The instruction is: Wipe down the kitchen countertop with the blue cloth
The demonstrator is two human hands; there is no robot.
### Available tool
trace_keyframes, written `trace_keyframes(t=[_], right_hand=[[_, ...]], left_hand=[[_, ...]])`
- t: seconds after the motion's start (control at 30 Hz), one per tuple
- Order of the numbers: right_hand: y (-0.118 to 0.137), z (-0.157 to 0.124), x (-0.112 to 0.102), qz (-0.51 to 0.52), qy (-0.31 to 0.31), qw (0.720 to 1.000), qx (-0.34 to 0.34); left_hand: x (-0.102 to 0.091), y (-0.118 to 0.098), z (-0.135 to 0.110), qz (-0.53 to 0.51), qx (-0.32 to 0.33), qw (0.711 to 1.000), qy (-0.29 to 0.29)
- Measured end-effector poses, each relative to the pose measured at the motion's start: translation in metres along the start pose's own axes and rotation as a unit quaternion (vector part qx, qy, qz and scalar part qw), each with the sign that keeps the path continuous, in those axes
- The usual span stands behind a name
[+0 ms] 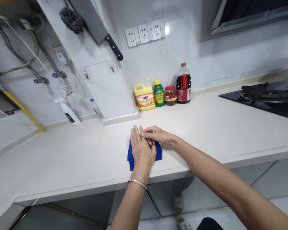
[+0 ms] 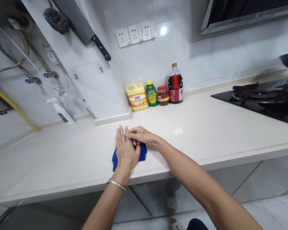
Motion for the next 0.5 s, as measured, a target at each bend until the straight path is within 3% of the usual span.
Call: trace_keyframes(t=[0.13, 0.3, 0.4, 0.5], right_hand=[[0.004, -0.002, 0.001, 0.009, 0.019, 1.0, -0.015], [-0.001, 0.002, -0.002, 0.034, -0.005, 0.999, 0.02], [-0.01, 0.004, -0.02, 0.009, -0.097, 0.994, 0.055], [-0.016, -0.001, -0.049, -0.17, -0.222, 0.957, 0.074]], left_hand=[[-0.001, 0.0, 0.0, 0.005, 0.001, 1.0, -0.012], [-0.003, 0.0, -0.001, -0.013, 0.011, 0.999, -0.027], [0.003, 0.003, -0.001, -0.014, -0.01, 1.0, 0.023], [0.016, 0.005, -0.003, -0.003, -0.019, 0.99, 0.139]])
Point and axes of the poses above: each hand's wrist, its own z-axis towards the middle knuckle, its own x-axis out of the palm, y = z × x, the point moved 6 cm from there along z, towards the middle knuckle, and after that the axes turned 5 degrees about z, right-handed, at the moved point
